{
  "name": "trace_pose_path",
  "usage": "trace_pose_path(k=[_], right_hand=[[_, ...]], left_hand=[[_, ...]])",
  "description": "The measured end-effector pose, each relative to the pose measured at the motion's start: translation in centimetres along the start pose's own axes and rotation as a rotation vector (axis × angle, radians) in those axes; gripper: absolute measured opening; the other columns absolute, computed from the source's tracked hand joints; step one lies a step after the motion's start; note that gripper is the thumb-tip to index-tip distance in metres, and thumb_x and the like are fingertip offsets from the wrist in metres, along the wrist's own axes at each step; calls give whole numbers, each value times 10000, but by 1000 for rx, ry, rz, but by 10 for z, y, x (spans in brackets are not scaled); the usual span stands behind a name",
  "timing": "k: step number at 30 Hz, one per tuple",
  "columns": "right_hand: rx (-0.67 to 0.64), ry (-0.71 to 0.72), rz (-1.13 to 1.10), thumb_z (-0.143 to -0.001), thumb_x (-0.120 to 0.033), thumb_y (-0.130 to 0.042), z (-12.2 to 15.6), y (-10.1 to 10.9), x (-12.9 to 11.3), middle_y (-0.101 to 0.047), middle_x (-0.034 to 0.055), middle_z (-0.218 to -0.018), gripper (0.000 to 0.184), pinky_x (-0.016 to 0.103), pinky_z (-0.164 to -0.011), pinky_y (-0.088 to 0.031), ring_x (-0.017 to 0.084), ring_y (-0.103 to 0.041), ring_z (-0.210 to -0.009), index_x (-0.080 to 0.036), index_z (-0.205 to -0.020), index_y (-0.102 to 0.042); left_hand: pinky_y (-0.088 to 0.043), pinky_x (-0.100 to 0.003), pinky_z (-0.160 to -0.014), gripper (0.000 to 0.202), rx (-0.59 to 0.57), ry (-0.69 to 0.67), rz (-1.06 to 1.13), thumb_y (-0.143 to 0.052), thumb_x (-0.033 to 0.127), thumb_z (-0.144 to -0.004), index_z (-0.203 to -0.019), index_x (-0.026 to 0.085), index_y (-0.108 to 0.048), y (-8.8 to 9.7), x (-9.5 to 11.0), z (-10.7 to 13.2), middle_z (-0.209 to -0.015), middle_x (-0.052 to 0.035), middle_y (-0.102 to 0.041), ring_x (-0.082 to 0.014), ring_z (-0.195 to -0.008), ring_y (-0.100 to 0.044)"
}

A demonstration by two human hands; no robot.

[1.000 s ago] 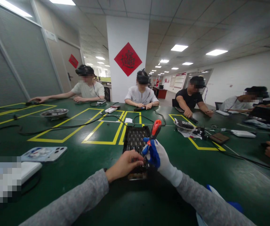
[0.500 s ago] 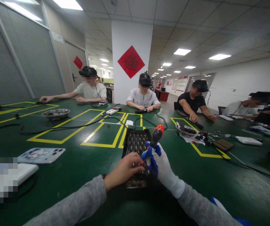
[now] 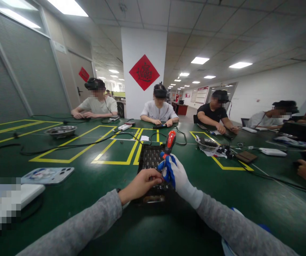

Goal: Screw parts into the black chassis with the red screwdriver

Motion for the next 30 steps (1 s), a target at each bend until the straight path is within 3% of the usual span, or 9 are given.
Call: trace_pose_path(k=[5, 13, 18, 26, 30], right_hand=[[44, 64, 54, -789, -470, -525, 1, 4, -1, -607, -15, -668, 356, 172, -413, -419, 61, -500, -439, -195, -1014, -503], [-16, -1, 76, -785, -441, -544, 5, -1, -2, -611, -27, -630, 354, 173, -380, -399, 65, -480, -400, -203, -1036, -467], [-60, -31, 77, -830, -466, -458, 8, -1, 0, -604, 0, -627, 331, 181, -415, -411, 76, -509, -451, -161, -937, -528], [-33, -8, 75, -812, -434, -511, 8, -1, -2, -588, -38, -611, 259, 153, -375, -338, 52, -456, -413, -207, -935, -486], [-12, -12, 89, -782, -425, -556, 7, -1, -2, -583, -47, -608, 270, 162, -382, -365, 57, -463, -410, -208, -919, -470]], left_hand=[[-421, -252, -801, 192, -1, 0, 14, -504, 261, -837, -892, 151, -651, 1, -2, -2, -897, -31, -645, -147, -842, -571], [-427, -245, -788, 183, -15, -20, -4, -508, 248, -833, -876, 152, -657, -4, -6, 2, -891, -34, -646, -145, -830, -567], [-435, -254, -783, 180, -20, 32, -18, -545, 262, -808, -887, 164, -673, -3, -8, 3, -892, -33, -660, -149, -825, -576], [-449, -246, -734, 157, 15, 126, 60, -604, 285, -754, -783, 140, -659, -3, -12, 0, -830, -25, -671, -141, -759, -594], [-460, -239, -688, 197, -5, 153, 90, -639, 317, -720, -778, 129, -648, -5, -14, 1, -788, -22, -661, -137, -714, -589]])
Point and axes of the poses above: each hand's wrist, its own z-axis away from the middle knuckle, its own y-axis out of the back of the hand, x = y × z, the point moved 6 cm from there along -z, towards the middle knuckle
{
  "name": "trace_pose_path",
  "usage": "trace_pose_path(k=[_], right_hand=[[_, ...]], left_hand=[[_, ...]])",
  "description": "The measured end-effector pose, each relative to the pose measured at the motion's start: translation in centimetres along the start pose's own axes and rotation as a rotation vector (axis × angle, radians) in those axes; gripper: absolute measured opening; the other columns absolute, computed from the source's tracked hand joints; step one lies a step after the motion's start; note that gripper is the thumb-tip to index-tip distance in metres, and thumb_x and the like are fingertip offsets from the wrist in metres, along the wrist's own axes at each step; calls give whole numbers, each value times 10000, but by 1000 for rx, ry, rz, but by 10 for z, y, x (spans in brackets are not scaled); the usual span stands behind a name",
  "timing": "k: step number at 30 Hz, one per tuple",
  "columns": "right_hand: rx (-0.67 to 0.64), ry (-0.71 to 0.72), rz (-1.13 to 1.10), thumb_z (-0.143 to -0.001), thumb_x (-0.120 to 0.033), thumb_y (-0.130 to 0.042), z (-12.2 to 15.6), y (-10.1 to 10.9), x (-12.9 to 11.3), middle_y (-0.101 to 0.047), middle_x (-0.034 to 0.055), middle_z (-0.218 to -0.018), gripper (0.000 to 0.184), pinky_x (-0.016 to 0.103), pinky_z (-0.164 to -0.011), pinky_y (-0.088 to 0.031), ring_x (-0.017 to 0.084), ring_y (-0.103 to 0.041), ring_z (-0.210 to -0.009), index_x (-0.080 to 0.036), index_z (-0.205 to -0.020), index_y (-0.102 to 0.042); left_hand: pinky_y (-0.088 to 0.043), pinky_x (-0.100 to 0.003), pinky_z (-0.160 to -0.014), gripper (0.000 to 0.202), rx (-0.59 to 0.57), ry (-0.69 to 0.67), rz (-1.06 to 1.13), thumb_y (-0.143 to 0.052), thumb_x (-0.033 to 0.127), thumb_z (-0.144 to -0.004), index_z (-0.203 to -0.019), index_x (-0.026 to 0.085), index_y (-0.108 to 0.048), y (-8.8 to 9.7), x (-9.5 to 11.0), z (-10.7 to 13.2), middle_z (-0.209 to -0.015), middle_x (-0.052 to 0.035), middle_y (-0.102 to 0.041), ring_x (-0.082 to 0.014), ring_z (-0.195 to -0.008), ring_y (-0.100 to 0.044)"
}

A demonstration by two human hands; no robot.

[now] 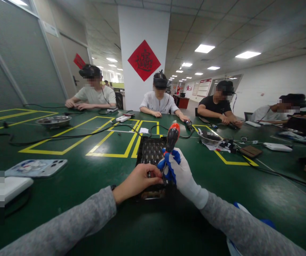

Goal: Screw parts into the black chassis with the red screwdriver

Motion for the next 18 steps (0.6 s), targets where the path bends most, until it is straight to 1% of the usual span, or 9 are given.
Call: trace_pose_path(k=[3, 6, 8, 11, 15, 18], right_hand=[[-1, -16, -10, -776, -420, -564, -1, 0, 1, -580, -48, -609, 273, 170, -405, -396, 59, -474, -421, -205, -919, -475], [-22, -51, -45, -798, -459, -516, -1, 0, 4, -583, -32, -616, 291, 178, -414, -403, 70, -493, -443, -193, -915, -495], [-31, -47, -57, -809, -468, -493, -2, 1, 6, -588, -19, -633, 305, 180, -414, -398, 72, -496, -455, -185, -922, -509], [-19, -25, -64, -801, -447, -517, -1, 2, 5, -579, -21, -649, 293, 180, -431, -401, 69, -495, -475, -187, -935, -520], [-6, -19, -67, -781, -450, -542, 1, 1, 2, -569, -29, -645, 292, 181, -452, -413, 71, -499, -497, -196, -925, -523], [-23, -33, -47, -787, -447, -536, 1, -1, 1, -565, -32, -634, 283, 180, -440, -410, 67, -482, -476, -198, -919, -519]], left_hand=[[-455, -238, -705, 174, -5, -34, -46, -600, 297, -757, -793, 136, -654, 0, 2, 1, -807, -24, -655, -138, -741, -584], [-441, -244, -757, 163, -5, -90, -101, -552, 259, -797, -856, 156, -664, 1, 5, 3, -868, -31, -655, -144, -806, -581], [-435, -247, -775, 171, -11, -109, -115, -534, 254, -810, -879, 164, -663, 1, 6, 3, -881, -31, -654, -146, -822, -579], [-433, -251, -777, 172, -11, -101, -124, -532, 270, -812, -876, 171, -658, 1, 6, 2, -883, -24, -651, -146, -828, -578], [-444, -243, -707, 181, -2, -49, -128, -580, 316, -776, -835, 160, -651, 2, 4, 1, -837, -21, -643, -144, -765, -575], [-441, -238, -721, 159, 1, -55, -128, -573, 285, -783, -807, 150, -654, 2, 5, 2, -834, -24, -647, -143, -772, -578]])
Point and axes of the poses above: each hand's wrist, its own z-axis away from the middle knuckle, its own y-axis out of the back of the hand, x = y × z, the point moved 6 cm from there along -z, towards the middle knuckle
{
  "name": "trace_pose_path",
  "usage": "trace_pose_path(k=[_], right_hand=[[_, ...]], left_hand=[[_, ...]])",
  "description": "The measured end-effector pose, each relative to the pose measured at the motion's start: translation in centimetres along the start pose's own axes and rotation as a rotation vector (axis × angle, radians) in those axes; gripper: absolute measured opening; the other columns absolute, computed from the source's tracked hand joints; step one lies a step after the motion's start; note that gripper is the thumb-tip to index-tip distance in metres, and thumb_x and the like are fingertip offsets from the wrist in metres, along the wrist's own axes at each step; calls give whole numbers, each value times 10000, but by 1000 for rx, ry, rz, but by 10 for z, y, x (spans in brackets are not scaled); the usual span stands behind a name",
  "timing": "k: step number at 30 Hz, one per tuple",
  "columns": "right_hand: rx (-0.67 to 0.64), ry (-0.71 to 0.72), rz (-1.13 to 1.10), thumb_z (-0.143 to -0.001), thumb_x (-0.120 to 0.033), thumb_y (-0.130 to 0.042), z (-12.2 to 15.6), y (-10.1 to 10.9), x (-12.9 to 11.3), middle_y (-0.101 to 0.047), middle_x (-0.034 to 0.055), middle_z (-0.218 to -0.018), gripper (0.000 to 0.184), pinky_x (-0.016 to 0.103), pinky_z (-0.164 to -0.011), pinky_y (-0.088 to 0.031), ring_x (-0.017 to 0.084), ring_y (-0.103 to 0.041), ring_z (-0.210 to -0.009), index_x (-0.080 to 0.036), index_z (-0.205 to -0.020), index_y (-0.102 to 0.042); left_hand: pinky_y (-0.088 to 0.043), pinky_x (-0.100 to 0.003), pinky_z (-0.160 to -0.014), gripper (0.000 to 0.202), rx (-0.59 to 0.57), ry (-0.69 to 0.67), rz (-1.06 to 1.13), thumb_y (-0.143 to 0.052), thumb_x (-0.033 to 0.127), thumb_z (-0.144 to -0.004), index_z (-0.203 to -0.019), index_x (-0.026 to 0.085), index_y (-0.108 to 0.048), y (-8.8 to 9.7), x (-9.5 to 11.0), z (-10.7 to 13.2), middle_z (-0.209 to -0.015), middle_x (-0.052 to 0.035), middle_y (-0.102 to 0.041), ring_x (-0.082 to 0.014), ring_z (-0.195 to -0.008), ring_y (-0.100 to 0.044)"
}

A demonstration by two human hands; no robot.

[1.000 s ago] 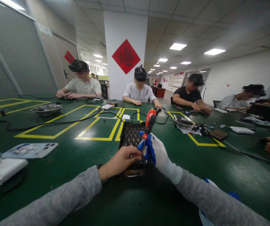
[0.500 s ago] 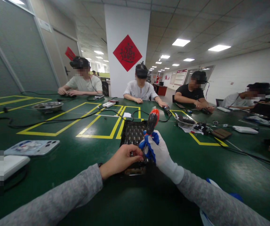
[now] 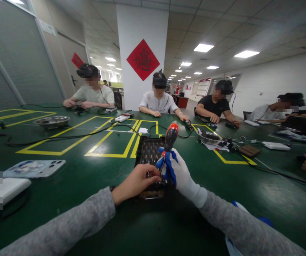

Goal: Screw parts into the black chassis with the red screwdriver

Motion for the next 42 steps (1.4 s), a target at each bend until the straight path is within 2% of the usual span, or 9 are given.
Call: trace_pose_path(k=[7, 11, 14, 19, 22, 26, 30, 37, 42], right_hand=[[10, -17, -10, -788, -448, -537, -1, 0, 1, -548, -33, -618, 293, 170, -426, -401, 66, -478, -473, -181, -906, -511], [29, 11, -35, -794, -432, -536, 1, 0, -2, -558, -35, -624, 289, 163, -449, -411, 62, -487, -495, -185, -943, -523], [20, 28, -8, -799, -418, -536, 1, -1, -4, -562, -37, -633, 269, 166, -460, -421, 63, -497, -505, -188, -938, -525], [5, 2, 27, -805, -446, -514, -1, 1, -1, -551, -43, -610, 282, 165, -395, -373, 55, -452, -436, -189, -920, -509], [-3, 8, 4, -806, -440, -518, -1, 2, 0, -549, -43, -627, 283, 168, -417, -391, 60, -478, -465, -193, -944, -511], [-22, 22, -4, -816, -417, -516, 1, 0, -2, -550, -45, -626, 281, 161, -423, -391, 53, -468, -463, -194, -989, -514], [-23, 24, 2, -817, -424, -512, 2, -2, -2, -556, -41, -625, 285, 163, -429, -404, 55, -473, -468, -193, -985, -513], [3, 36, 3, -813, -443, -509, -1, 2, 2, -551, -46, -605, 278, 160, -402, -380, 52, -451, -438, -200, -945, -523], [-12, 49, -18, -821, -430, -503, -1, 3, 3, -554, -40, -625, 300, 164, -430, -391, 55, -467, -467, -205, -1018, -529]], left_hand=[[-431, -242, -777, 189, -37, -106, 16, -496, 250, -841, -854, 151, -656, -2, 6, 1, -859, -28, -650, -139, -808, -575], [-436, -248, -734, 184, 4, -33, 9, -560, 312, -797, -858, 151, -625, -1, 4, 0, -843, -16, -633, -141, -777, -564], [-439, -236, -684, 190, -7, 23, 40, -591, 324, -770, -804, 137, -600, -2, 1, 0, -785, -4, -623, -132, -721, -561], [-431, -230, -733, 156, -37, -49, 30, -527, 264, -820, -811, 143, -626, -2, 5, 2, -814, -12, -636, -130, -772, -571], [-430, -232, -753, 171, -65, -93, 35, -498, 255, -840, -844, 148, -630, -3, 6, 3, -835, -17, -637, -126, -784, -571], [-432, -246, -729, 177, -33, -54, -1, -557, 307, -799, -862, 154, -620, -2, 4, 1, -853, -17, -625, -138, -780, -559], [-433, -238, -688, 190, -17, -5, 15, -599, 329, -764, -798, 143, -602, -2, 1, 1, -803, -8, -618, -133, -739, -558], [-421, -233, -762, 128, -53, -82, 20, -527, 225, -820, -840, 158, -633, -2, 5, 2, -847, -10, -637, -126, -800, -570], [-429, -235, -742, 143, -32, -49, 19, -561, 276, -798, -842, 157, -626, -2, 7, 1, -837, -5, -631, -131, -786, -568]])
Point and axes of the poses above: each hand's wrist, its own z-axis away from the middle knuckle, its own y-axis out of the back of the hand, x = y × z, the point moved 6 cm from there along -z, towards the middle knuckle
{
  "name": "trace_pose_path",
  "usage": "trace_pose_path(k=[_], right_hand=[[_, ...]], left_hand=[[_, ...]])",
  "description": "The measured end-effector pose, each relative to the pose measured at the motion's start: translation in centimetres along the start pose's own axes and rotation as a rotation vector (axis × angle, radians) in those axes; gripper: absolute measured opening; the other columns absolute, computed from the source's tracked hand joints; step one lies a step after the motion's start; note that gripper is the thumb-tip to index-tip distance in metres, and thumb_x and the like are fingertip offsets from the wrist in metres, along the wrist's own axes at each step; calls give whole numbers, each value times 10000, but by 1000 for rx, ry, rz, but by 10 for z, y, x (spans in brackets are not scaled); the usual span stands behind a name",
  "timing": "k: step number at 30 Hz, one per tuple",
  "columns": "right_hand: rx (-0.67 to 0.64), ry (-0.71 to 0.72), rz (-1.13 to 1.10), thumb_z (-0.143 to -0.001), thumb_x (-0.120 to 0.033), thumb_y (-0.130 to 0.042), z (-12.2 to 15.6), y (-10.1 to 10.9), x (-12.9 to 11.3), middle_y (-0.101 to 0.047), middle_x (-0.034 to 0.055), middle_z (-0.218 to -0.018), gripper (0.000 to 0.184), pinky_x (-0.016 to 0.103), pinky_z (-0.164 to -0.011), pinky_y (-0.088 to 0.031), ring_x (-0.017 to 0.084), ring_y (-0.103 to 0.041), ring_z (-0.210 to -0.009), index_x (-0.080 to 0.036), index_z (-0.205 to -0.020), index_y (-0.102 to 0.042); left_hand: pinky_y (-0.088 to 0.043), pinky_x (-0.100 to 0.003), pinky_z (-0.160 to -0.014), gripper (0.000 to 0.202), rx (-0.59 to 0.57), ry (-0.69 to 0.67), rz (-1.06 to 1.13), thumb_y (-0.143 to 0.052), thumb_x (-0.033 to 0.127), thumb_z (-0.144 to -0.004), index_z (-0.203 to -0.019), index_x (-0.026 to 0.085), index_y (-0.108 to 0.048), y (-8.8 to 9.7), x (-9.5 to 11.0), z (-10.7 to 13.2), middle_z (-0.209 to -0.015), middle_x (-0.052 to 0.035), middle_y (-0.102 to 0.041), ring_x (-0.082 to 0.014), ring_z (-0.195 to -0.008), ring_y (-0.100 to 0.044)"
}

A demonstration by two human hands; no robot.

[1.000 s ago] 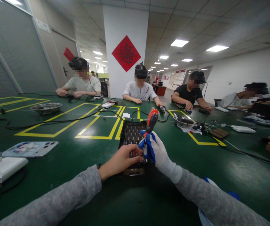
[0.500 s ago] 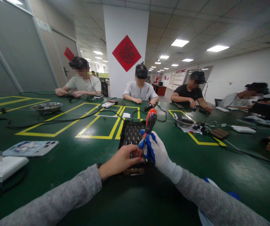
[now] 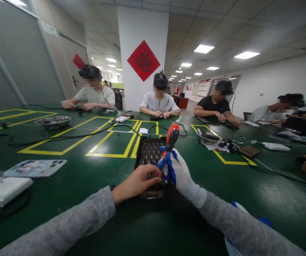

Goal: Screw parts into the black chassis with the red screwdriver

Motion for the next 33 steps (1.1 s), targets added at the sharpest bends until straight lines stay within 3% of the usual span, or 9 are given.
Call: trace_pose_path(k=[4, 13, 20, 28, 33], right_hand=[[32, 17, 1, -813, -419, -521, 0, 1, -1, -550, -37, -650, 293, 170, -481, -422, 63, -499, -526, -205, -1014, -539], [-3, 20, -16, -840, -412, -483, 0, 0, 0, -554, -41, -611, 293, 149, -396, -340, 47, -427, -435, -216, -1055, -516], [42, 12, -2, -804, -426, -527, 1, 0, -3, -579, -30, -644, 305, 180, -475, -427, 76, -513, -520, -209, -1018, -530], [10, 38, 33, -822, -435, -495, 0, 0, -3, -574, -38, -632, 318, 150, -386, -337, 40, -415, -426, -212, -1048, -516], [47, 31, 32, -819, -424, -505, 1, 1, -4, -573, -35, -649, 307, 167, -453, -407, 62, -487, -499, -212, -1040, -526]], left_hand=[[-442, -233, -695, 187, 7, 70, 33, -585, 321, -777, -824, 144, -623, 0, -3, 0, -800, -8, -638, -134, -741, -576], [-434, -248, -765, 202, -8, -26, -23, -493, 276, -842, -907, 162, -646, 0, -1, 1, -869, -24, -654, -137, -799, -581], [-439, -241, -718, 161, 16, 37, -8, -576, 300, -783, -810, 147, -620, 1, -1, 1, -824, -13, -638, -138, -768, -573], [-422, -252, -784, 150, -5, -45, -33, -518, 234, -825, -877, 163, -640, 0, -1, 2, -874, -20, -647, -138, -819, -570], [-436, -245, -725, 166, 14, 19, -27, -568, 307, -792, -850, 161, -619, 1, -3, 1, -848, -9, -634, -138, -781, -566]])
Point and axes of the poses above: each hand's wrist, its own z-axis away from the middle knuckle, its own y-axis out of the back of the hand, x = y × z, the point moved 6 cm from there along -z, towards the middle knuckle
